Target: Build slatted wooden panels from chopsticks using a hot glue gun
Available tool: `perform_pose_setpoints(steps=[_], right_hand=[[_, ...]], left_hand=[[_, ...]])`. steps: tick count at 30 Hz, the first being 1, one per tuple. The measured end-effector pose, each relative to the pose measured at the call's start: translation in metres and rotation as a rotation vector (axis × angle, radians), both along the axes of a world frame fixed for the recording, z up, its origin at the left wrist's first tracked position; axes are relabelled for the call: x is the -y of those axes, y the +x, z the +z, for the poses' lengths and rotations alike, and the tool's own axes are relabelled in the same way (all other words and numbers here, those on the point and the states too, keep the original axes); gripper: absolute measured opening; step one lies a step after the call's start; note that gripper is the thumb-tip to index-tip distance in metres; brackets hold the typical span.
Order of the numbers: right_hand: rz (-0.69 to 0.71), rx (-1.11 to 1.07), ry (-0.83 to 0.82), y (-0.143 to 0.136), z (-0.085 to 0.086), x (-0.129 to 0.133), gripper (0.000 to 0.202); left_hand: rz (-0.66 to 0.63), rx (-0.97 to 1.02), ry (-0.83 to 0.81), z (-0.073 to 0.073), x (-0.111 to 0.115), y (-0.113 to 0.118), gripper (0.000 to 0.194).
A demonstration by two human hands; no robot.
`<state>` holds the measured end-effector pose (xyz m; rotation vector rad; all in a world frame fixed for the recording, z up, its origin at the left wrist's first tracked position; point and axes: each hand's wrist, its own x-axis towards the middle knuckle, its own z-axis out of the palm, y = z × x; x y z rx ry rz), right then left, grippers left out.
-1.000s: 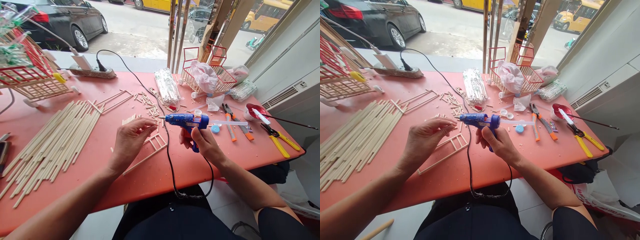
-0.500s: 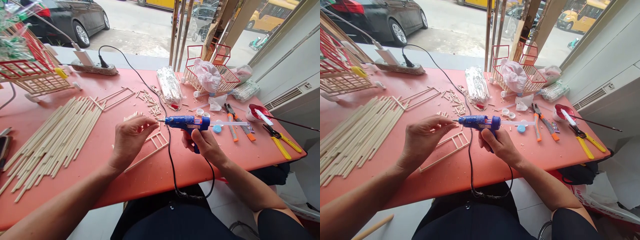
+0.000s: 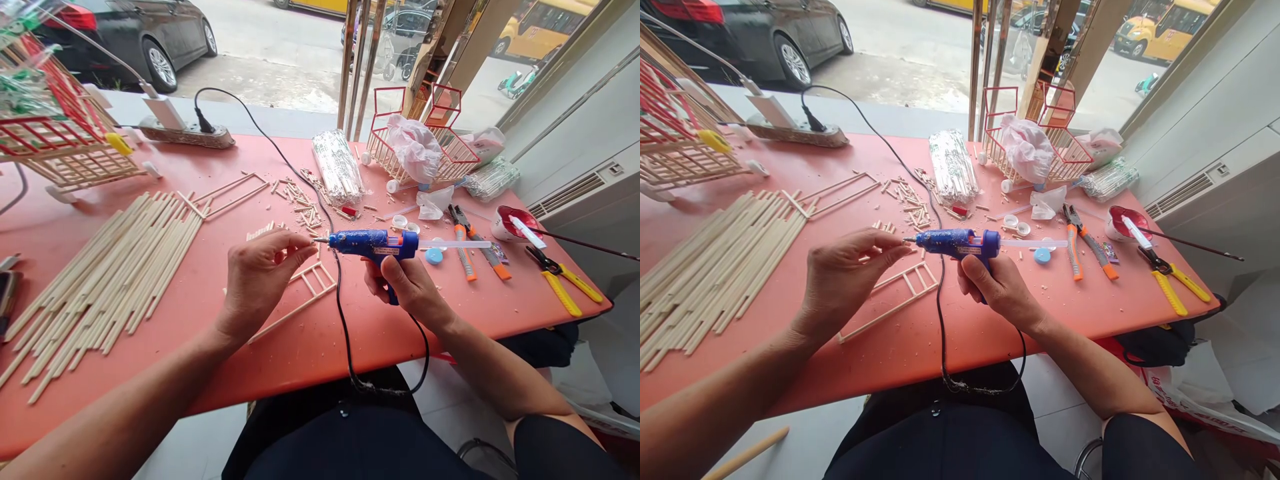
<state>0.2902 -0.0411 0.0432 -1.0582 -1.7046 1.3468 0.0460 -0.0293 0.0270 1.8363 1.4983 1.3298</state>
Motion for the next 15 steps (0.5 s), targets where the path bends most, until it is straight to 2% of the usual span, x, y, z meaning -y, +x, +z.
perform_pose_setpoints(steps=[15], right_hand=[[0.025, 0.019, 0.006, 0.0008, 0.0010, 0.0011, 0.067]], left_hand=[[0.015, -0.008, 0.033, 0.0001, -0.0012, -0.0012, 0.003]])
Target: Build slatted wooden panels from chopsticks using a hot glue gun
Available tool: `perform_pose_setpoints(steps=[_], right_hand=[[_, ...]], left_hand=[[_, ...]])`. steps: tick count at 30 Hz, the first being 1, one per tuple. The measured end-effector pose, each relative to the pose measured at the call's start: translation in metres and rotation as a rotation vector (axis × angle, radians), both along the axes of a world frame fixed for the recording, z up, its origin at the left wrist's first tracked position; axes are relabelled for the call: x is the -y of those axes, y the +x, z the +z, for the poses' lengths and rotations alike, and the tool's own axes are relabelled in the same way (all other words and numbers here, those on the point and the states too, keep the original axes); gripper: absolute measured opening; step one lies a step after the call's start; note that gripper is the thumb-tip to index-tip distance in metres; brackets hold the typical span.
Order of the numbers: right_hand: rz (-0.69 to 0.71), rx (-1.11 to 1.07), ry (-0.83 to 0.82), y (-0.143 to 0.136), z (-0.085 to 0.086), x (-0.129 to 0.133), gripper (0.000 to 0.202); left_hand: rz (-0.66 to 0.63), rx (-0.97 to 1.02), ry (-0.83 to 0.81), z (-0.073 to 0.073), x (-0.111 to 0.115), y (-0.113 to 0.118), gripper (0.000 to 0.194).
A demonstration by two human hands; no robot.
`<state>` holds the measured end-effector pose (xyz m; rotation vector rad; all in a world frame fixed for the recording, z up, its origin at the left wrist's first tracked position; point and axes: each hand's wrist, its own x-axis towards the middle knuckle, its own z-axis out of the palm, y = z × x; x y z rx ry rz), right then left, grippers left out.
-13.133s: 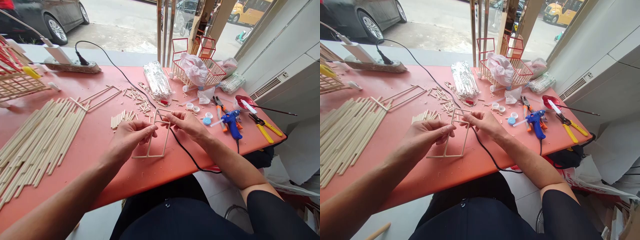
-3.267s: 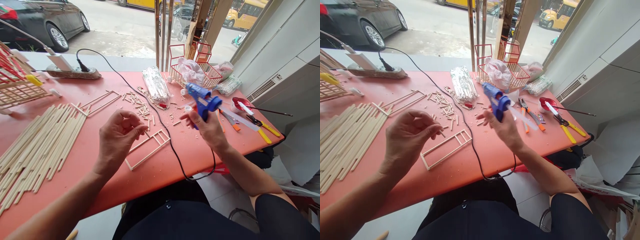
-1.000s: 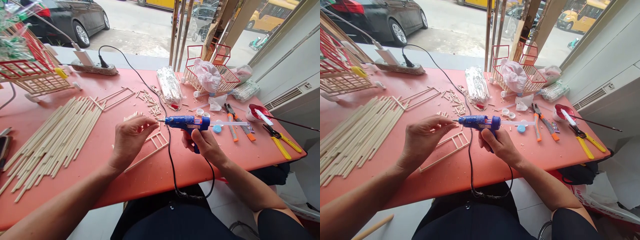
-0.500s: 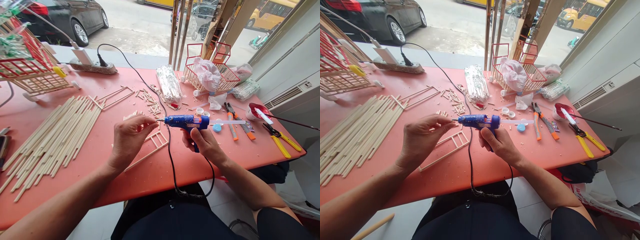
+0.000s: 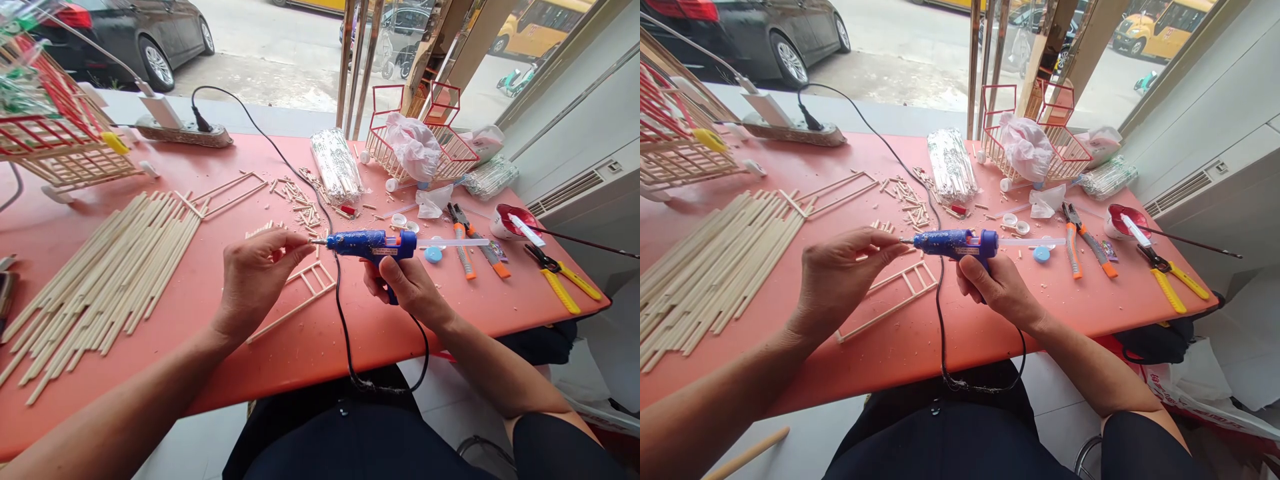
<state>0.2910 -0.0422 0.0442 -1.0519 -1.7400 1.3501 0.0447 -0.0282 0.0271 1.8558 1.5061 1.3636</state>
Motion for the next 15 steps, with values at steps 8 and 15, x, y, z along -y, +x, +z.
perform_pose_setpoints(steps=[8, 15], right_hand=[[-0.068, -0.086, 0.026, 0.000, -0.001, -0.001, 0.064], [-0.091, 0.004, 0.147, 0.000, -0.005, -0.002, 0.064]], left_hand=[[-0.162, 0.103, -0.108, 0.003, -0.003, 0.001, 0.008], [-0.231, 0.736, -0.513, 0.004, -0.018, -0.006, 0.028]])
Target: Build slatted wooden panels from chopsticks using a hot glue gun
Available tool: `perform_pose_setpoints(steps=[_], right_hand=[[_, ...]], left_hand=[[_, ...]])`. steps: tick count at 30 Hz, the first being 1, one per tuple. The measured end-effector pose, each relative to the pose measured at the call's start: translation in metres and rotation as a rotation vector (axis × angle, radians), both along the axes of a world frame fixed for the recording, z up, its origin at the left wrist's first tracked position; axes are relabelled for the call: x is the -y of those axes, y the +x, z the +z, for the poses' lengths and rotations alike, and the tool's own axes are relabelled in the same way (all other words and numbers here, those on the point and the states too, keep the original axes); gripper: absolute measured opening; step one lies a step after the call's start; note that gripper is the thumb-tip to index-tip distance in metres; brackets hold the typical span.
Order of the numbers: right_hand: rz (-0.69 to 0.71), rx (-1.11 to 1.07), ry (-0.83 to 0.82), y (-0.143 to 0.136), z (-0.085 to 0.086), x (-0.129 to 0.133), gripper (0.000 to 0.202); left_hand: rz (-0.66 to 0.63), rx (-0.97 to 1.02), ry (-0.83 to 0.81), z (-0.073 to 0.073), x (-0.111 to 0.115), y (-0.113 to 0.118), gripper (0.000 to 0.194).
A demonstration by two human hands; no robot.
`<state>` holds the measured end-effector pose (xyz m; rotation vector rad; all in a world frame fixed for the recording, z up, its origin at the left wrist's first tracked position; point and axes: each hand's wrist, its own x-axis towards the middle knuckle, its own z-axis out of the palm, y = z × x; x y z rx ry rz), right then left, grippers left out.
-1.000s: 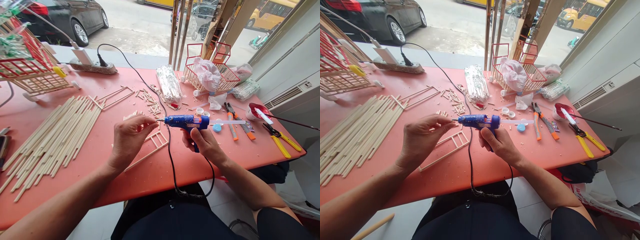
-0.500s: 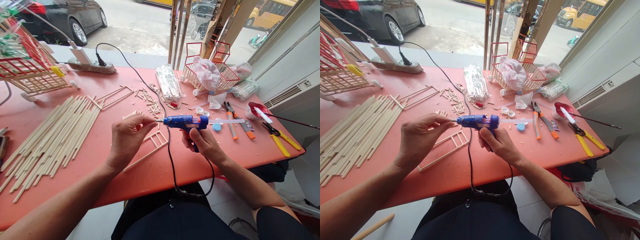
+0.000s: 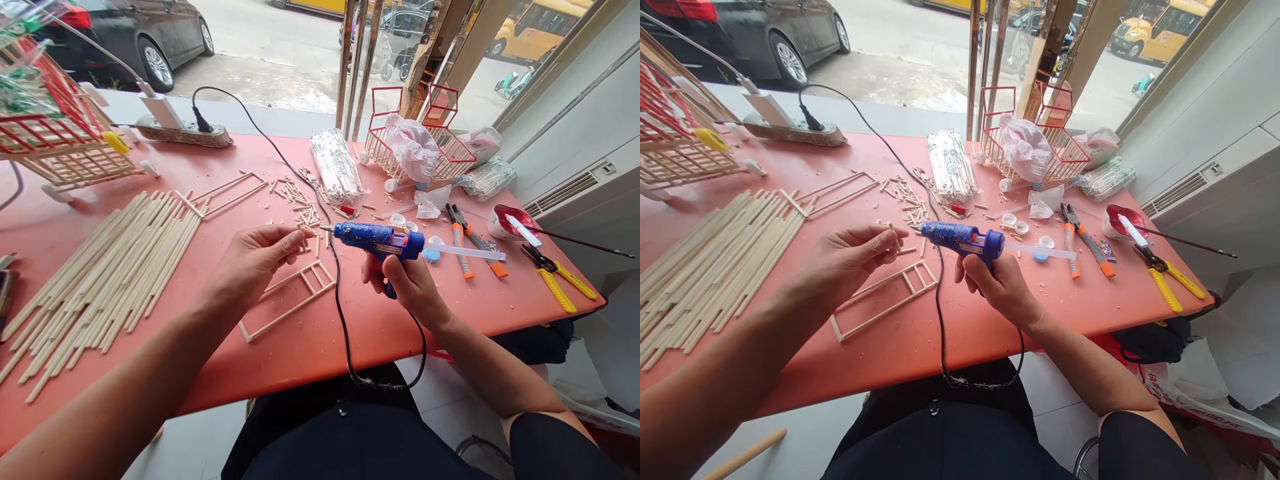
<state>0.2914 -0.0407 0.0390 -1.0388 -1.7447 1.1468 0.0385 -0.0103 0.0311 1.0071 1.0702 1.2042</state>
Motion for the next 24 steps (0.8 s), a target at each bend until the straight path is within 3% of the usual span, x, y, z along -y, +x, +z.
perform_pose_setpoints(steps=[3, 7, 15, 24], right_hand=[[0.011, 0.027, 0.059, -0.001, -0.004, 0.002, 0.063], [0.026, 0.136, 0.107, 0.002, -0.009, 0.005, 0.061], [0.031, 0.232, 0.166, 0.005, -0.013, 0.006, 0.045], [0.060, 0.270, 0.282, 0.000, -0.006, 0.008, 0.043]], left_hand=[[-0.036, 0.212, -0.140, -0.003, -0.006, -0.002, 0.039], [-0.029, 0.349, -0.252, -0.002, -0.007, -0.001, 0.037], [0.047, 0.369, -0.359, 0.007, -0.004, 0.002, 0.019], [0.059, 0.415, -0.424, 0.018, -0.002, 0.006, 0.023]])
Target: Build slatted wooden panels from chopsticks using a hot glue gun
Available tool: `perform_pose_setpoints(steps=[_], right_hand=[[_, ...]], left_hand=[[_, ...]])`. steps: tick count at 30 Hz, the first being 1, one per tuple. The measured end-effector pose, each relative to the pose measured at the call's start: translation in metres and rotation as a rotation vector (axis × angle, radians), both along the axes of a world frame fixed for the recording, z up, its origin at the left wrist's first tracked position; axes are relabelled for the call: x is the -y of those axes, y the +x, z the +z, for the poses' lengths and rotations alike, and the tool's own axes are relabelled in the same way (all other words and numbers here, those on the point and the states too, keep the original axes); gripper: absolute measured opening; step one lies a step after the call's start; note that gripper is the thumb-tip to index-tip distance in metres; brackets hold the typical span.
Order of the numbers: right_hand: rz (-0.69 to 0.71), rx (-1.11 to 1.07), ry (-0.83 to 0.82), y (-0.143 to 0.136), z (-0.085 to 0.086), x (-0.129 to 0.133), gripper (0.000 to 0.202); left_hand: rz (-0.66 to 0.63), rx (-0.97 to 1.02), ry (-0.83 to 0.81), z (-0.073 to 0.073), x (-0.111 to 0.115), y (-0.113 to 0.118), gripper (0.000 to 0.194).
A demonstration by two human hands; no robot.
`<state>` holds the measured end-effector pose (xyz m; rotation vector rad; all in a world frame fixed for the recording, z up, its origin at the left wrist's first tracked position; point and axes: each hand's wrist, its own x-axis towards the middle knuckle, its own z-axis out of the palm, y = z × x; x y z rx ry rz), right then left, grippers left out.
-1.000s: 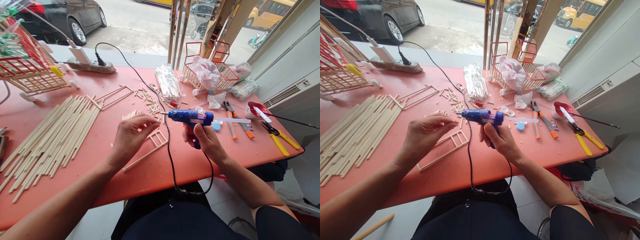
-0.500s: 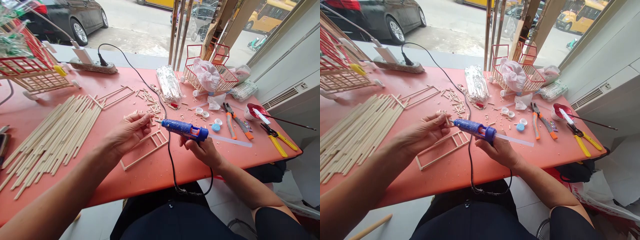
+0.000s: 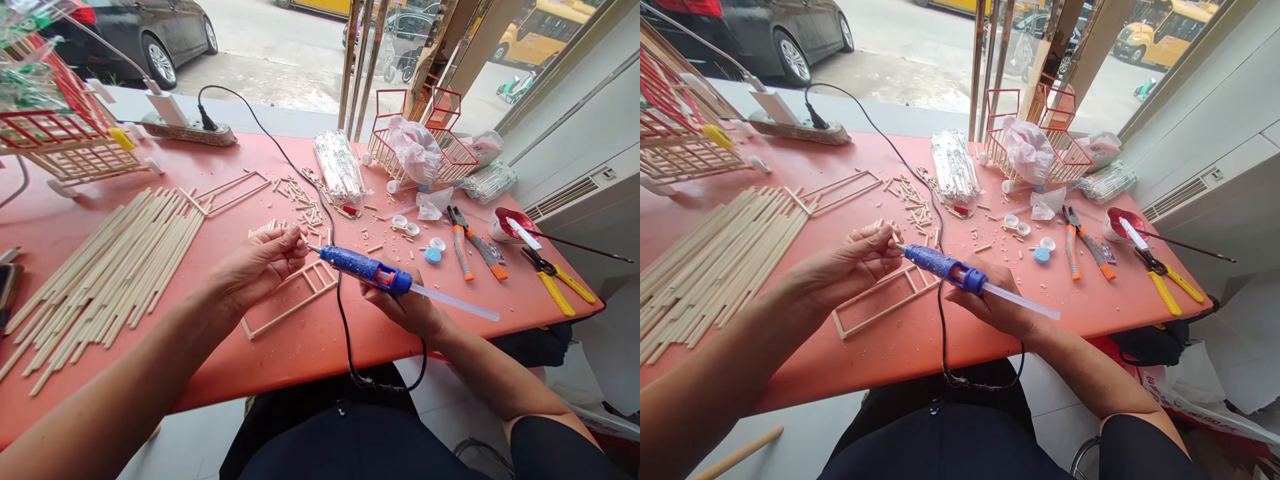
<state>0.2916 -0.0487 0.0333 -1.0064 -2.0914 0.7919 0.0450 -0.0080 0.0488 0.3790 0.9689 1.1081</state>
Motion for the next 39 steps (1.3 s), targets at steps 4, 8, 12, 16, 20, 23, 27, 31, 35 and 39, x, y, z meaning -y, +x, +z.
perform_pose_setpoints(steps=[4, 8, 12, 16, 20, 23, 27, 31, 35, 39], right_hand=[[-0.017, 0.001, -0.003, -0.0001, -0.0007, 0.0000, 0.044], [-0.017, -0.005, -0.001, 0.0004, -0.0019, -0.0001, 0.045], [-0.008, -0.019, -0.007, -0.0002, -0.0021, -0.0005, 0.044], [-0.035, -0.006, -0.037, 0.0002, -0.0029, -0.0003, 0.042], [-0.063, 0.019, -0.046, 0.0013, -0.0036, 0.0000, 0.042], [-0.070, 0.034, -0.031, 0.0013, -0.0032, -0.0003, 0.046], [-0.068, 0.026, -0.010, 0.0014, -0.0039, -0.0014, 0.047], [-0.068, 0.043, 0.014, 0.0027, -0.0068, -0.0020, 0.046], [-0.059, 0.023, 0.021, 0.0029, -0.0078, -0.0016, 0.042], [-0.048, 0.015, -0.005, 0.0013, -0.0056, -0.0013, 0.042]], left_hand=[[-0.031, 0.013, 0.023, -0.0016, 0.0001, -0.0009, 0.024], [-0.017, 0.028, 0.017, -0.0019, 0.0006, -0.0009, 0.024], [-0.006, 0.025, -0.005, -0.0005, 0.0012, -0.0002, 0.024], [-0.024, 0.017, 0.011, -0.0011, 0.0014, -0.0012, 0.024], [-0.045, 0.023, 0.034, -0.0053, 0.0010, -0.0037, 0.025], [-0.067, 0.033, 0.057, -0.0085, 0.0003, -0.0052, 0.025], [-0.060, 0.045, 0.056, -0.0093, -0.0006, -0.0052, 0.024], [-0.050, 0.050, 0.039, -0.0073, 0.0001, -0.0043, 0.021], [-0.045, 0.050, 0.048, -0.0059, 0.0013, -0.0041, 0.022], [-0.033, 0.040, 0.041, -0.0047, 0.0012, -0.0034, 0.025]])
